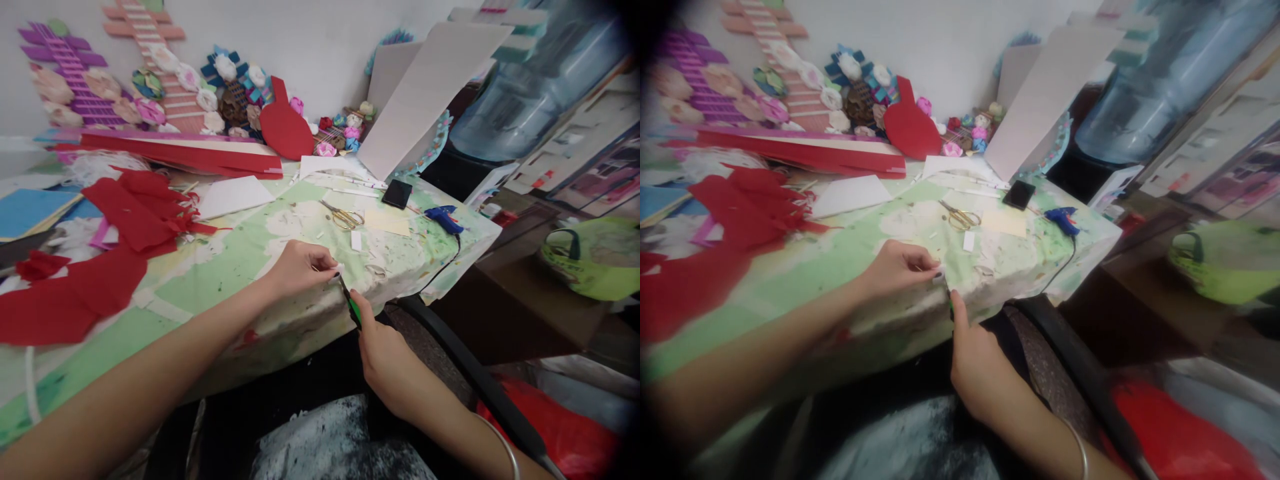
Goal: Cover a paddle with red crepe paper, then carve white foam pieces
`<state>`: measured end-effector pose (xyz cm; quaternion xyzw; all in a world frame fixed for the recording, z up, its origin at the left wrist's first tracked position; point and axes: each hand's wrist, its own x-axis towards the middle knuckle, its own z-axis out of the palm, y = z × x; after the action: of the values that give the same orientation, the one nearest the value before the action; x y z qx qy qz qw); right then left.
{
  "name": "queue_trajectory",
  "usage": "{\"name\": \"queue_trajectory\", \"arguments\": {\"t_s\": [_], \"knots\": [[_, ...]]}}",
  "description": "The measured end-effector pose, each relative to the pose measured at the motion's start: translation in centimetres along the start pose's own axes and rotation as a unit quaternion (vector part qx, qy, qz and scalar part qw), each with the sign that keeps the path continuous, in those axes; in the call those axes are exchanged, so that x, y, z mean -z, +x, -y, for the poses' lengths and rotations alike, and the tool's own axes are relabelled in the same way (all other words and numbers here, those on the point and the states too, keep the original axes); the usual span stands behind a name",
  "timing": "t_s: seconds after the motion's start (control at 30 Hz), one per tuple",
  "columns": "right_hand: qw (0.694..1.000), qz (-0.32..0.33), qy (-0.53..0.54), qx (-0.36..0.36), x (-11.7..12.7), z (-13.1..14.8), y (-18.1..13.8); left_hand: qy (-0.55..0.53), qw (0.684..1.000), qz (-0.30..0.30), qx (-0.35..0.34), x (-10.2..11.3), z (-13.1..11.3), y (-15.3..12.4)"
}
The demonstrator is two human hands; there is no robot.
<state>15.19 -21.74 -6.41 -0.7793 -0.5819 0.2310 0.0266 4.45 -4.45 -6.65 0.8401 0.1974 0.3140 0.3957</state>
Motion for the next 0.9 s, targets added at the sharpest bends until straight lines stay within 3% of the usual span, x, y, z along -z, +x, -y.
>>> {"name": "queue_trajectory", "arguments": {"t_s": [0.4, 0.73, 0.9], "knots": [[0.996, -0.036, 0.074, 0.024, -0.5, -0.3, -0.5, -0.022, 1.000, 0.002, 0.004, 0.0, -0.2, -0.1], [0.999, 0.006, 0.045, -0.016, -0.1, -0.5, -2.4, -0.089, 0.993, 0.039, 0.061, -0.6, -1.0, -0.4], [0.999, 0.010, 0.033, -0.020, -0.4, -0.6, -2.1, -0.084, 0.994, 0.038, 0.055, -0.6, -1.0, -0.5]]}}
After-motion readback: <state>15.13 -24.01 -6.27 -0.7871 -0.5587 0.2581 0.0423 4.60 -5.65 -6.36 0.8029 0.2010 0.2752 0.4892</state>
